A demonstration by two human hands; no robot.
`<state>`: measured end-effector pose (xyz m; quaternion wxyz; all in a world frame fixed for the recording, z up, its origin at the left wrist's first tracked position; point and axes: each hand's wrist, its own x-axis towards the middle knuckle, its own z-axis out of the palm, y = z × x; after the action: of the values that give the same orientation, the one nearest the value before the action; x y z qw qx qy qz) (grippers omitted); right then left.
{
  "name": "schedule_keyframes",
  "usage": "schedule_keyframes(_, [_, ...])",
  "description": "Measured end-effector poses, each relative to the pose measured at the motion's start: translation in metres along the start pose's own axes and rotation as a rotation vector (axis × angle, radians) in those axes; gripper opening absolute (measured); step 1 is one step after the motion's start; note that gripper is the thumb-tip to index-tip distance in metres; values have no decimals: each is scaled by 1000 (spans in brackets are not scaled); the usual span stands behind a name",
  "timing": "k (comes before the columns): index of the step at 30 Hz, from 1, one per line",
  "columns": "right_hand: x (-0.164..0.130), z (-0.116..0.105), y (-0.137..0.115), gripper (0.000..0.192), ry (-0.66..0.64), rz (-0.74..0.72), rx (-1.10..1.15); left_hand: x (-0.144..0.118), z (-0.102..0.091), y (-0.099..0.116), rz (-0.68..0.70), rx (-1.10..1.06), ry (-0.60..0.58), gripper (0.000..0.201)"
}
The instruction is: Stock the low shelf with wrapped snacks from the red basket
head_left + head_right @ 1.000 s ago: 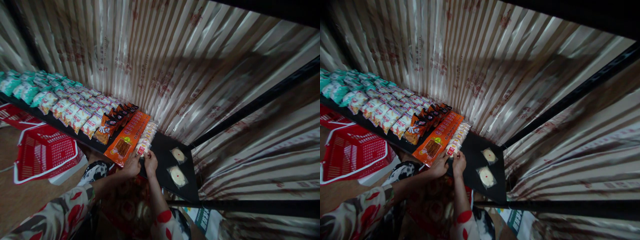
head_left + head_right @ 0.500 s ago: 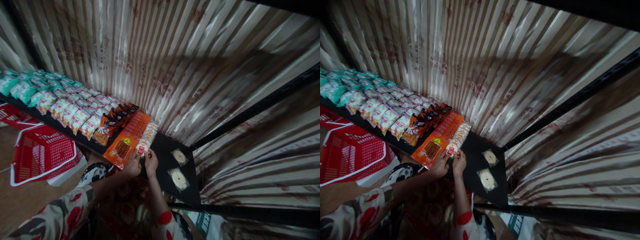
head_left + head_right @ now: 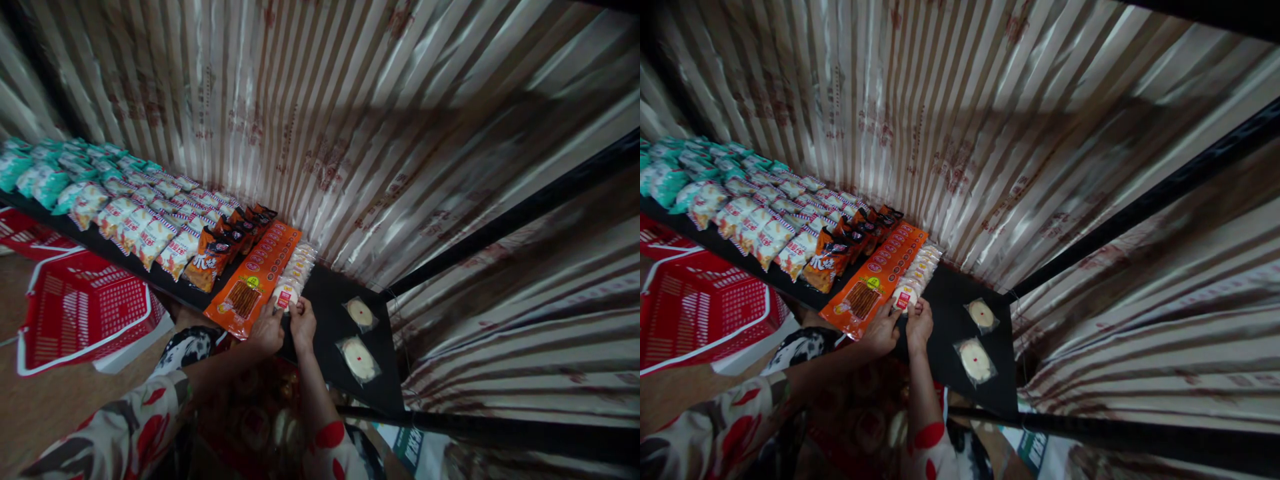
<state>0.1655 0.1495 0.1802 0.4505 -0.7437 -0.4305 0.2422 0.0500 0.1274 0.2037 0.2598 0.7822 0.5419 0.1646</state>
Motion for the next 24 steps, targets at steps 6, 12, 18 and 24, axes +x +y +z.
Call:
schedule_keyframes(6, [-4, 4, 3, 34, 63, -32, -85, -1, 3, -1, 36, 23, 8, 62])
schedule_keyframes(12, [-4, 6, 8, 35, 85, -68, -87, -3, 5, 1, 30, 21, -17, 66])
schedule_keyframes(18, [-16, 0, 10, 42, 115, -156, -53, -6, 9, -1, 40, 39, 7, 63])
schedule_keyframes(24, [-41, -11, 12, 37, 158, -227, -28, -19, 12, -1, 96, 80, 74, 54])
